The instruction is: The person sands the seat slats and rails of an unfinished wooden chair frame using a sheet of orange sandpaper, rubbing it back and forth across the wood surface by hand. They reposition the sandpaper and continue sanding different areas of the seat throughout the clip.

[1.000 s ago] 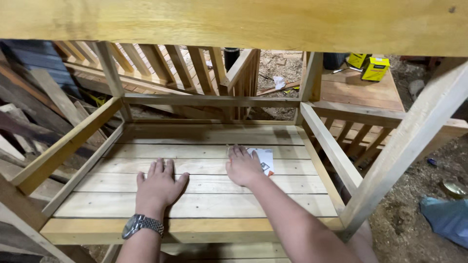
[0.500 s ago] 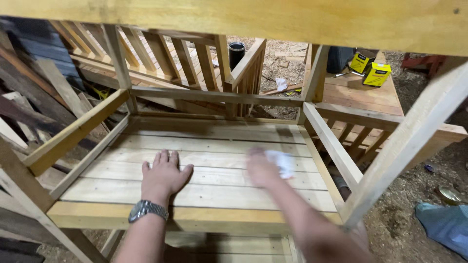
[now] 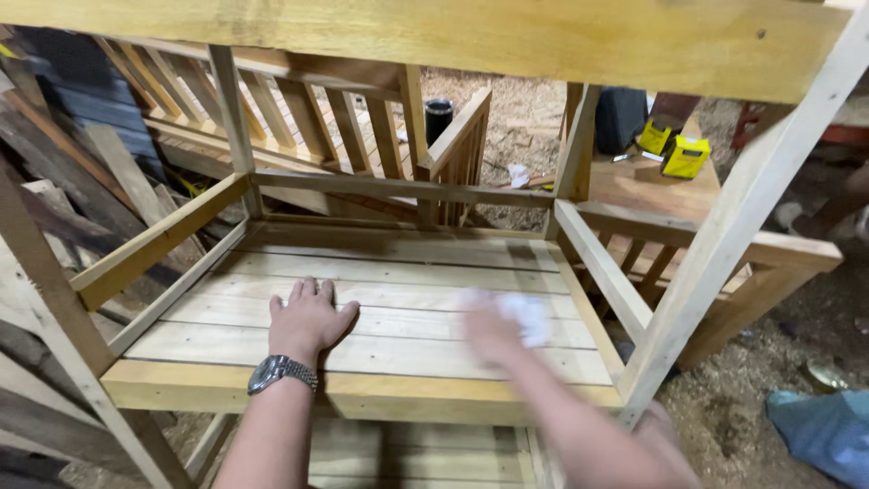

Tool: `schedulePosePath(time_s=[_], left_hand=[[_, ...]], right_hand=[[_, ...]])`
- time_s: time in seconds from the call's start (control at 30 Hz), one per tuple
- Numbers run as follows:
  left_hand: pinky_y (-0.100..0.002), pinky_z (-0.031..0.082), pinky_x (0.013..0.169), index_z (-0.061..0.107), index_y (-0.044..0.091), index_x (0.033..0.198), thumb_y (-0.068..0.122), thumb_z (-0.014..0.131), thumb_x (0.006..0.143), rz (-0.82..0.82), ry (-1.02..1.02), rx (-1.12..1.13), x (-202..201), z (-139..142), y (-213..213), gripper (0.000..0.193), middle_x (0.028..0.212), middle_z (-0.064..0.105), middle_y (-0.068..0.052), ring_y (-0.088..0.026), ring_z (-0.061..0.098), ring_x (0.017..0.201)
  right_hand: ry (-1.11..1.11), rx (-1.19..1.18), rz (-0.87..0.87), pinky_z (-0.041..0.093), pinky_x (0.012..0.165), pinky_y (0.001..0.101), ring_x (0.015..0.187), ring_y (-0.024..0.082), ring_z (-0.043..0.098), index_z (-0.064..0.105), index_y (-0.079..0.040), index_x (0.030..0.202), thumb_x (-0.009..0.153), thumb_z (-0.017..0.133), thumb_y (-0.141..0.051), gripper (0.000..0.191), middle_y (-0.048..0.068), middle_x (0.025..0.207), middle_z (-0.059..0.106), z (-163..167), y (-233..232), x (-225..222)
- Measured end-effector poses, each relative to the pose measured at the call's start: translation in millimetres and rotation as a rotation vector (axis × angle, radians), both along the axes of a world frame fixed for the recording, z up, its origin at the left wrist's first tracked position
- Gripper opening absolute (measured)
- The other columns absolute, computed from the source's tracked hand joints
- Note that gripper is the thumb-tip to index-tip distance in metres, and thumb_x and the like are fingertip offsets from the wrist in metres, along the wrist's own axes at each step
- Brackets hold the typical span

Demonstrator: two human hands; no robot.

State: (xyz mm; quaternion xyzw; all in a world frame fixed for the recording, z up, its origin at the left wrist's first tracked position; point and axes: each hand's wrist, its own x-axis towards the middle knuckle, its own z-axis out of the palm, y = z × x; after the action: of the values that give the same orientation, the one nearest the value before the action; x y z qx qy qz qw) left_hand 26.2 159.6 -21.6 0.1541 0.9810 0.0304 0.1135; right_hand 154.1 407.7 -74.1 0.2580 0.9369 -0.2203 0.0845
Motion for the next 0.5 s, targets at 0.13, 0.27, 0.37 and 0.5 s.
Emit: schedulePosePath(time_s=[0.13,0.27,0.37,0.5], left_hand=[[-0.054,0.016,0.126,0.037,0.024,0.158,0.066,0.044,0.093,0.009,0.000,0.005,-1.8,4.2,-1.0,0.077,0.170,0.022,-0.005,-0.020,0.019,0.157],[-0.053,0.016,0.126,0.037,0.025,0.157,0.065,0.044,0.093,0.017,0.015,0.011,-5.0,7.8,-2.0,0.076,0.169,0.023,-0.005,-0.021,0.020,0.157],[-0.052,0.016,0.126,0.037,0.027,0.157,0.064,0.045,0.093,0.024,0.019,0.021,-3.8,10.1,-1.5,0.075,0.169,0.023,-0.005,-0.020,0.020,0.157],[-0.055,0.018,0.125,0.031,0.028,0.160,0.060,0.053,0.089,0.019,0.038,0.101,-1.7,13.1,-3.2,0.081,0.168,0.026,-0.002,-0.018,0.027,0.154]], right_hand=[[0.103,0.144,0.522,0.016,0.113,0.0612,0.152,0.042,0.021,0.025,-0.011,0.158,0.103,0.029,-0.033,0.060,0.018,0.167,0.017,3.8,-93.7,-20.0],[0.024,-0.064,0.248,0.028,0.122,0.0510,0.146,0.038,0.040,0.033,-0.013,0.155,0.106,0.024,-0.039,0.056,0.013,0.161,0.038,6.4,-56.2,-2.5],[-0.004,-0.040,-0.041,0.022,0.127,0.0494,0.150,0.038,0.033,0.028,-0.018,0.159,0.105,0.024,-0.040,0.059,0.007,0.166,0.031,1.4,22.6,18.0],[-0.043,0.174,0.073,0.018,0.120,0.0642,0.154,0.031,0.022,0.027,-0.012,0.160,0.103,0.031,-0.034,0.061,0.013,0.169,0.022,-0.9,35.2,18.5]])
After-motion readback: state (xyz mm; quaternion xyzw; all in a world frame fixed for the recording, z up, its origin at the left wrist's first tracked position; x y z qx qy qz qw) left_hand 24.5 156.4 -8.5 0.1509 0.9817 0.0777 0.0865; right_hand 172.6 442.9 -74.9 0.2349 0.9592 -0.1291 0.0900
